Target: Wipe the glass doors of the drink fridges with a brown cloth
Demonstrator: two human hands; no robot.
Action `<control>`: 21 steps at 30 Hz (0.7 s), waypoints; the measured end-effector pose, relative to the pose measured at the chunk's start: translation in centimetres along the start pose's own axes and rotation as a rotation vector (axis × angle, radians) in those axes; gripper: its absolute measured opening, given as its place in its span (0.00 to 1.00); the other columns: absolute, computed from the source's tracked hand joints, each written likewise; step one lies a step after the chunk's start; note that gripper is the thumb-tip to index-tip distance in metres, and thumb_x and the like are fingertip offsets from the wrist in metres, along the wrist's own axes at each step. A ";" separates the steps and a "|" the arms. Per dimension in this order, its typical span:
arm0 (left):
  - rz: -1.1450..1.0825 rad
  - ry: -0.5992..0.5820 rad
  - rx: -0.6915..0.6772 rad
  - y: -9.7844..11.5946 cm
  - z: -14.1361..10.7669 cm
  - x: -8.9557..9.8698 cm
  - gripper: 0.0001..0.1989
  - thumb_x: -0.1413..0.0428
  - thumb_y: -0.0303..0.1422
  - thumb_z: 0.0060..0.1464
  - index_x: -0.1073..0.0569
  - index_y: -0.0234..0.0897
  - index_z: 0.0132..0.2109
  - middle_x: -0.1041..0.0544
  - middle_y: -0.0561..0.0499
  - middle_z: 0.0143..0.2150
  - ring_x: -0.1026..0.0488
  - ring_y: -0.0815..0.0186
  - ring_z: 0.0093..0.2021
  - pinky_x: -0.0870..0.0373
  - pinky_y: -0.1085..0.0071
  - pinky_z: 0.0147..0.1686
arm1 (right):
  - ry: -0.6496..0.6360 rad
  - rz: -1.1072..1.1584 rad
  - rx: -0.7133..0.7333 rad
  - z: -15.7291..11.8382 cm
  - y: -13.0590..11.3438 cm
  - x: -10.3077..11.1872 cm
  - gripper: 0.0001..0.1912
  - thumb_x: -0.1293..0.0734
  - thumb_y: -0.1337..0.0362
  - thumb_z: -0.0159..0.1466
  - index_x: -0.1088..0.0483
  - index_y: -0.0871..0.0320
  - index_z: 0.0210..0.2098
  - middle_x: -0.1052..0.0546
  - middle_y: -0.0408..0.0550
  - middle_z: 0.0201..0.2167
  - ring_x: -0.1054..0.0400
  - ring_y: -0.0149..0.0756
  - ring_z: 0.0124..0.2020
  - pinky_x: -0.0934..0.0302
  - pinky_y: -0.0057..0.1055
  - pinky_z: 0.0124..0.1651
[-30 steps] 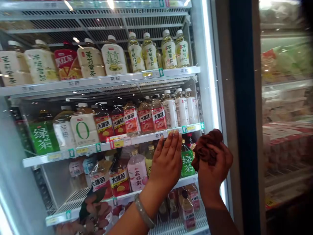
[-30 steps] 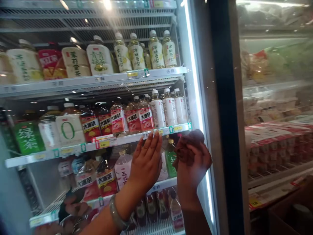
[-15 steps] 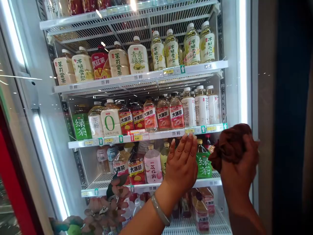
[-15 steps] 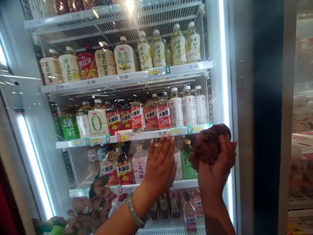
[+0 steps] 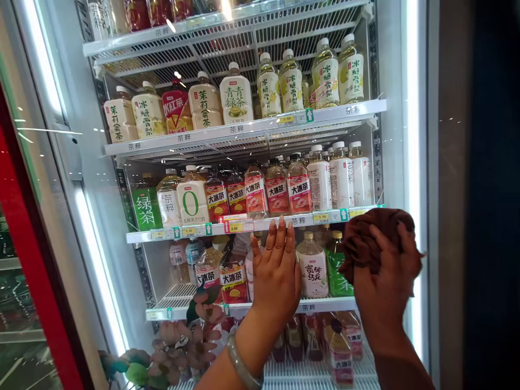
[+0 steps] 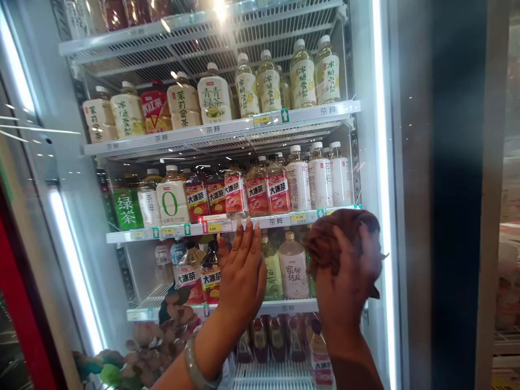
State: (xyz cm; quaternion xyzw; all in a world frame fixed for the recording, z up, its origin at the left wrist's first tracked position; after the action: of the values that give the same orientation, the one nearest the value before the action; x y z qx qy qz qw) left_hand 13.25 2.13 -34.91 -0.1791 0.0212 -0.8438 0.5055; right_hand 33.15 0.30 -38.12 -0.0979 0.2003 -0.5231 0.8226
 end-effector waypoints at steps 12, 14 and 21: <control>-0.094 -0.037 -0.060 0.1 -1.9 0.9 0.37 0.55 0.27 0.68 0.59 0.30 0.79 0.50 0.41 0.80 0.59 0.59 0.81 0.68 0.52 0.79 | 0.001 0.117 0.105 -1.6 -3.1 -1.2 0.22 0.31 0.68 0.66 0.25 0.45 0.58 0.31 0.51 0.66 0.40 0.50 0.71 0.51 0.61 0.75; -0.131 -0.068 -0.157 1.2 -2.1 1.2 0.36 0.57 0.37 0.72 0.61 0.29 0.79 0.54 0.40 0.81 0.62 0.56 0.81 0.68 0.50 0.79 | -0.043 0.141 -0.081 -1.1 -2.2 -1.2 0.22 0.31 0.64 0.67 0.26 0.45 0.60 0.36 0.51 0.71 0.45 0.53 0.74 0.56 0.64 0.77; -0.124 -0.185 -0.464 3.6 -0.1 0.1 0.52 0.45 0.63 0.59 0.45 0.32 0.76 0.51 0.38 0.80 0.71 0.49 0.81 0.54 0.48 0.78 | -0.501 0.571 -0.150 -1.4 -4.7 -3.1 0.28 0.44 0.57 0.74 0.39 0.47 0.71 0.43 0.49 0.76 0.51 0.50 0.78 0.44 0.58 0.74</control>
State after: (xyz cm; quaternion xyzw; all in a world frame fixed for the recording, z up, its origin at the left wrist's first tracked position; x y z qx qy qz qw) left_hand 16.21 0.24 -35.70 -0.3677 0.1570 -0.8257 0.3980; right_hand 27.51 1.13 -36.92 -0.2229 0.0501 -0.2167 0.9491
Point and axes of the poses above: each hand's wrist, its own z-axis towards the middle knuckle, its own x-axis out of the back of the hand, y = z × x, the point moved 8 cm from there along z, towards the middle knuckle
